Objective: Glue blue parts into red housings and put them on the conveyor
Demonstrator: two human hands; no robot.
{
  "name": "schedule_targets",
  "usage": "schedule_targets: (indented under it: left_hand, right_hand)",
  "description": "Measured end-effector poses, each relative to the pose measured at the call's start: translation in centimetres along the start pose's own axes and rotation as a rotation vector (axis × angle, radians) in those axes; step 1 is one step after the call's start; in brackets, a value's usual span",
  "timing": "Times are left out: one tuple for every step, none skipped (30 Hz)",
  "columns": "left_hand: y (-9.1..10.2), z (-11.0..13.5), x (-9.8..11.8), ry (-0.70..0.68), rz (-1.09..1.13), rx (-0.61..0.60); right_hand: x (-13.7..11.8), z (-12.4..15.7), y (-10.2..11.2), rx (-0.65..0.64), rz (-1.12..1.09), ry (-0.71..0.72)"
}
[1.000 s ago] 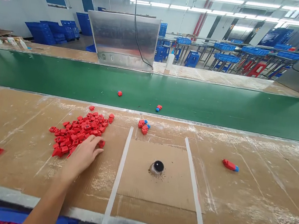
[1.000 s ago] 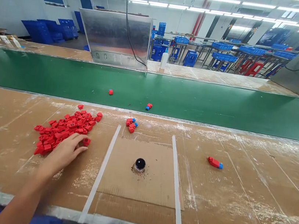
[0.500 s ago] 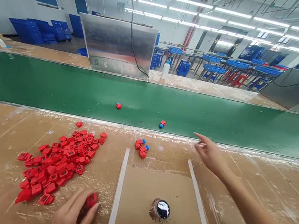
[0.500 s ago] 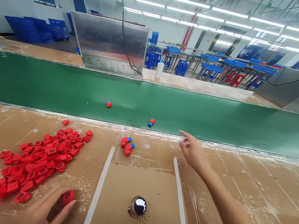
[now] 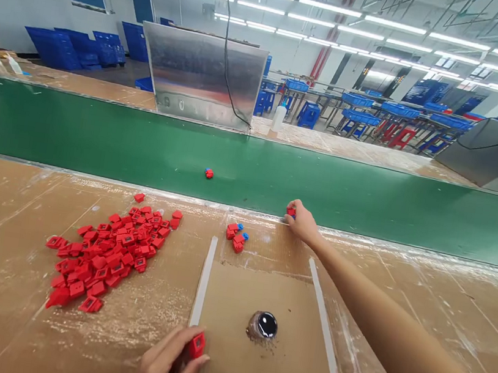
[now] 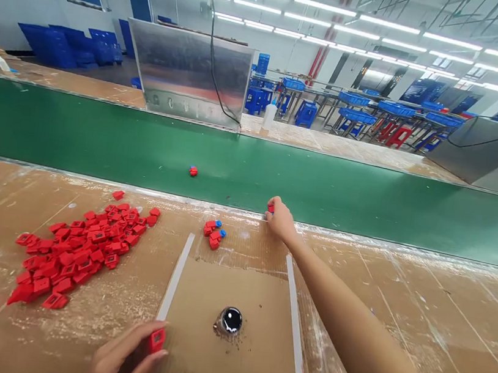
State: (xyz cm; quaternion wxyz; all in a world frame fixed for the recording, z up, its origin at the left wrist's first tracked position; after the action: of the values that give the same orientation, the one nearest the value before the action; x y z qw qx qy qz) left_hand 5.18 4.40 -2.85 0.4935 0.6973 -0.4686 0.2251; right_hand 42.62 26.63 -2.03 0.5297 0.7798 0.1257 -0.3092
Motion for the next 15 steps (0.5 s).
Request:
schedule_targets:
  left_hand:
    - [-0.7, 0.0, 0.4, 0.026, 0.016, -0.032]
    - [-1.5, 0.1, 0.6, 0.071, 0.029, -0.065]
    - [-2.3, 0.3, 0.8, 0.125, 0.041, -0.098]
    - [-3.2, 0.6, 1.1, 0.181, 0.055, -0.134]
    - [-4.0, 1.0, 1.5, 0.226, 0.072, -0.174]
    - [-4.8, 1.3, 2.0, 0.262, 0.094, -0.211]
    - [-5.5, 1.6, 2.5, 0.291, 0.120, -0.240]
    - [-6.1, 1.8, 3.0, 0.312, 0.149, -0.257]
    - [-6.6, 1.8, 3.5, 0.324, 0.176, -0.265]
    - [-7.0, 1.8, 4.0, 0.329, 0.198, -0.270]
    - [-7.3, 1.7, 4.5, 0.326, 0.216, -0.275]
    - [-7.6, 1.5, 5.0, 0.318, 0.229, -0.282]
    - [-7.9, 1.5, 5.4, 0.307, 0.241, -0.292]
    - [-8.1, 1.4, 5.7, 0.295, 0.253, -0.304]
    - [-8.3, 1.5, 5.9, 0.284, 0.267, -0.315]
  right_hand:
    - [0.4, 1.3, 1.1, 0.002, -0.043, -0.022]
    - [0.6, 2.8, 2.2, -0.007, -0.091, -0.040]
    - [0.7, 4.6, 3.2, -0.030, -0.143, -0.055]
    - [0.6, 6.4, 4.0, -0.064, -0.196, -0.063]
    - [0.4, 8.4, 4.8, -0.105, -0.245, -0.066]
    - [0.0, 10.5, 5.6, -0.150, -0.287, -0.066]
    - [-0.5, 12.5, 6.2, -0.192, -0.317, -0.064]
    - [-0.9, 14.5, 6.9, -0.231, -0.342, -0.064]
    - [-1.3, 16.4, 7.3, -0.265, -0.365, -0.067]
    - [-1.6, 18.1, 7.7, -0.295, -0.388, -0.075]
    - [-1.9, 19.7, 7.9, -0.321, -0.414, -0.086]
    - [-2.2, 21.0, 7.9, -0.342, -0.442, -0.098]
    - [-2.4, 22.1, 7.8, -0.358, -0.467, -0.106]
    - [-2.6, 23.1, 7.6, -0.365, -0.488, -0.107]
    - [-2.8, 23.8, 7.4, -0.362, -0.501, -0.099]
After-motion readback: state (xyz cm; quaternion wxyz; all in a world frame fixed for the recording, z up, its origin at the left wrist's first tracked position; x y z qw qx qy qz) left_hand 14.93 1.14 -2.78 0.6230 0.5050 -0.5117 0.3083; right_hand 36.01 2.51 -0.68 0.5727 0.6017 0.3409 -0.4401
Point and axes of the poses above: each hand's wrist, its own z-axis away from the middle knuckle, its own y-axis out of the back of the hand, x = y × z, the point moved 10 cm from there along -z, towards the middle knuckle, and after that the axes turned 10 degrees about x, right-handed, at the moved point
